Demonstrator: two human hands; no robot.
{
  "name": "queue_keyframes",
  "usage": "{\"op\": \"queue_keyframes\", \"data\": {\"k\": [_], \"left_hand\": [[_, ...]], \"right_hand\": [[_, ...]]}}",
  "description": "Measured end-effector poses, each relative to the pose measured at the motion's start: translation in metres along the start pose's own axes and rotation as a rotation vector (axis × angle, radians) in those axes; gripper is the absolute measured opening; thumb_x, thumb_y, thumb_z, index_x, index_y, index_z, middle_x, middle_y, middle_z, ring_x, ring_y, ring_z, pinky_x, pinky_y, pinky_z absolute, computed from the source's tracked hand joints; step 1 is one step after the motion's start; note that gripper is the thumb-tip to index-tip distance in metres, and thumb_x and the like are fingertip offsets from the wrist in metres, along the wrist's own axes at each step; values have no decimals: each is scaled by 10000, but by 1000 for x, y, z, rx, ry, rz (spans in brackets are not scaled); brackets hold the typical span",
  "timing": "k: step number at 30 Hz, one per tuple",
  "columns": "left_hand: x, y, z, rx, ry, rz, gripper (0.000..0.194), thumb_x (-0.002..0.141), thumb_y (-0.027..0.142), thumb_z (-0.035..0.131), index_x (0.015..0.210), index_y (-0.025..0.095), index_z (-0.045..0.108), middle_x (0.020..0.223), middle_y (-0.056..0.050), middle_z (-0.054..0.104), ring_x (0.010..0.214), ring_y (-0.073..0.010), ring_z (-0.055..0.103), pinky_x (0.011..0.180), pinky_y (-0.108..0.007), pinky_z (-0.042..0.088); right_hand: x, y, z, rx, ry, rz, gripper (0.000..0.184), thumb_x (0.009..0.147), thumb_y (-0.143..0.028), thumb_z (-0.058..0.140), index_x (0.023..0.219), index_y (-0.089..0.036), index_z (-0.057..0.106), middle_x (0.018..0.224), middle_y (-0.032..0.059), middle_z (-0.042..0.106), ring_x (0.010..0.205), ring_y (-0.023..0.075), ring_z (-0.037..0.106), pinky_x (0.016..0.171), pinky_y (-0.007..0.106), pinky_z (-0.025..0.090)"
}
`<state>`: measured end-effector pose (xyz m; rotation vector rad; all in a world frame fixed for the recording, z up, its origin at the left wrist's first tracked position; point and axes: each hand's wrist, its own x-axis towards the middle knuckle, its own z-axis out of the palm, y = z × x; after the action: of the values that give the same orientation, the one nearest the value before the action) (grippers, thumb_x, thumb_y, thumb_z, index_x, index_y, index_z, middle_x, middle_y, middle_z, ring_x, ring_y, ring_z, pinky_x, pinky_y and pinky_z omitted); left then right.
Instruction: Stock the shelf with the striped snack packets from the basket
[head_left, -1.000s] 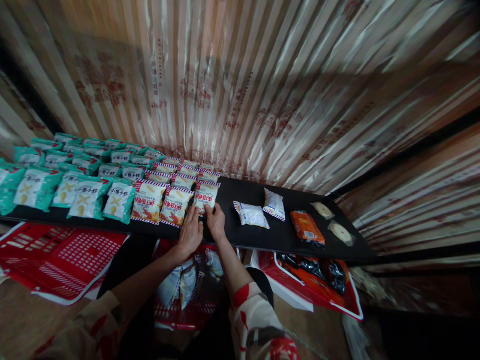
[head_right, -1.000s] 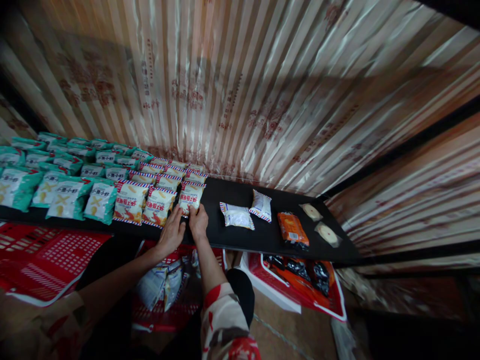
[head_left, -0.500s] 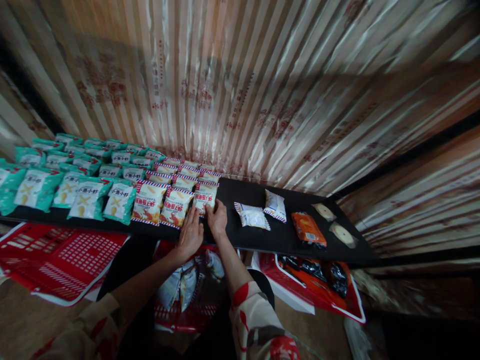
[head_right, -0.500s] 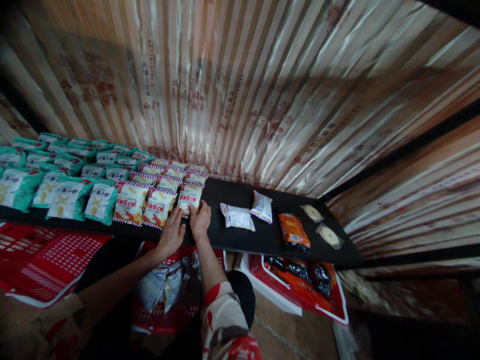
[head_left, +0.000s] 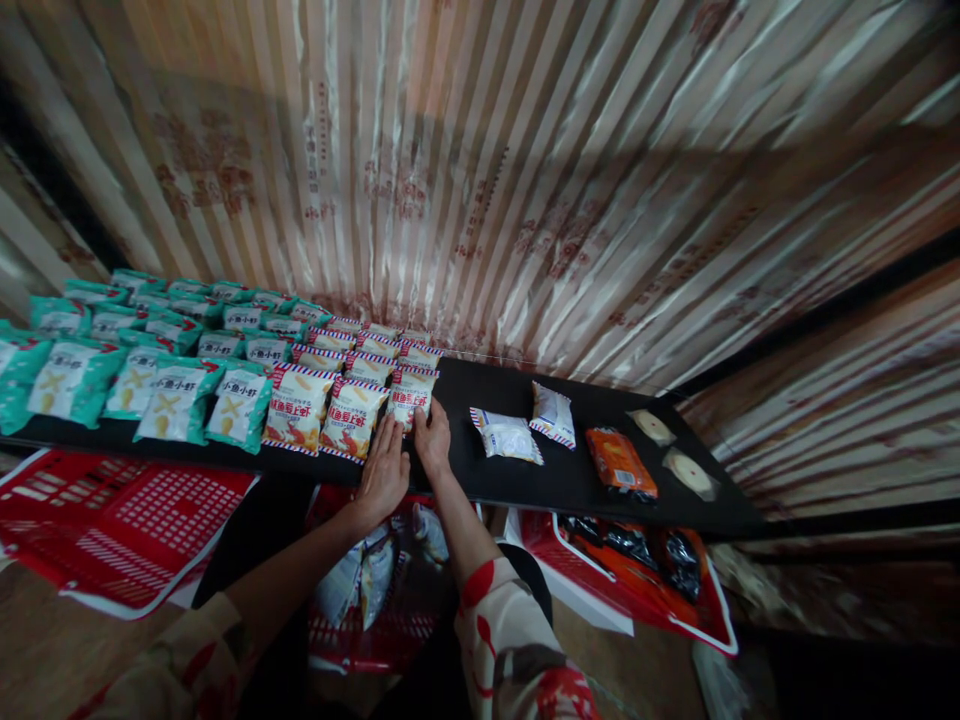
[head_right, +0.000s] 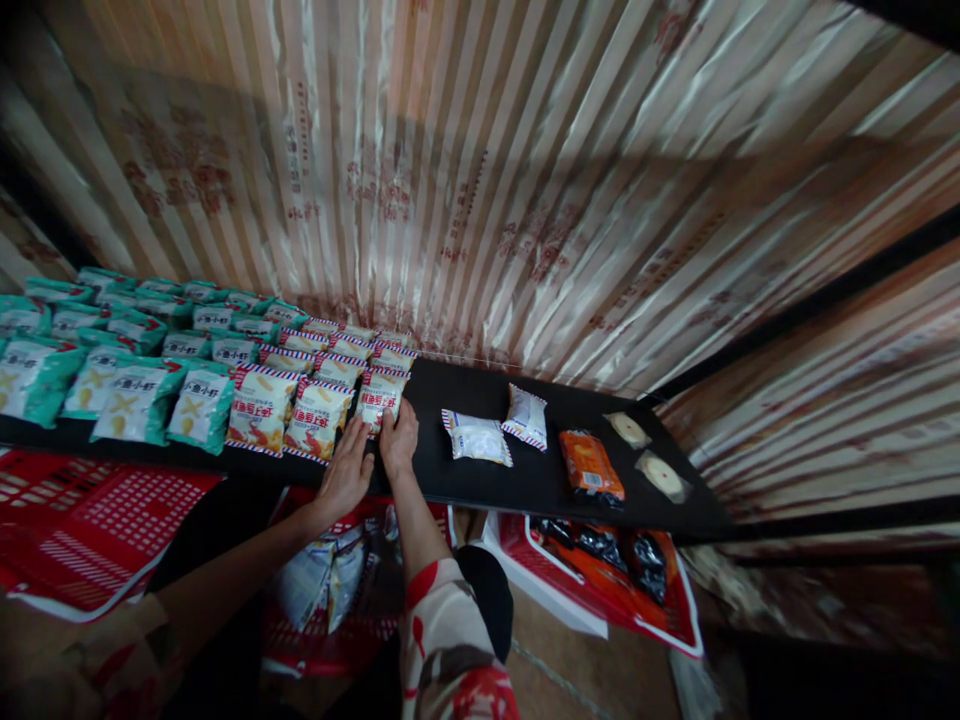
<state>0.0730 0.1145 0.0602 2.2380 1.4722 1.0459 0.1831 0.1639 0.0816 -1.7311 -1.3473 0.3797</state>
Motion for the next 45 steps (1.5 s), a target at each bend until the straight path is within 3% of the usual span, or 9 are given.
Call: {"op": "queue_keyframes", "data": {"k": [18,27,35,39,45], "left_hand": [[3,0,2,55,-28,-10,520,828,139,381,1335,30,348,1453,-198,281,1371,-269,186,1089,-462,294],[3,0,-3,47,-77,7,517,824,130,378,1326,8,357,1464,-204,250,1382,-280,116,1108,-470,250],[-5,4,-6,25,-88,22,511,829,84,351,1335,17,343,1477,-192,223,1389,-270,76,1114,-478,232],[-14,6,-9,24,-113,30,473,836,82,339,1302,20,387,1455,-188,280,1382,-252,153,1116,-444,247],[-36,10,-20,-9,-115,74,419,863,138,319,1254,62,448,1298,-156,489,1262,-219,388,1069,-395,344]], "right_hand": [[4,-7,1,-41,-49,96,448,856,-338,424,1223,-100,522,1172,150,595,1055,220,555,915,323,403],[-13,-8,-1,-7,-4,137,528,855,-355,437,1276,-37,456,1275,205,516,1183,243,480,988,348,355],[-40,-5,-3,-6,68,79,454,874,-334,400,1226,-62,492,1244,174,539,1171,215,472,992,337,352],[-54,-6,-3,-2,91,77,417,868,-291,399,1199,-61,509,1223,170,547,1152,204,479,997,329,348],[-78,-14,-6,43,104,55,380,868,-263,365,1156,-81,531,1171,151,571,1101,190,503,989,337,358]]}}
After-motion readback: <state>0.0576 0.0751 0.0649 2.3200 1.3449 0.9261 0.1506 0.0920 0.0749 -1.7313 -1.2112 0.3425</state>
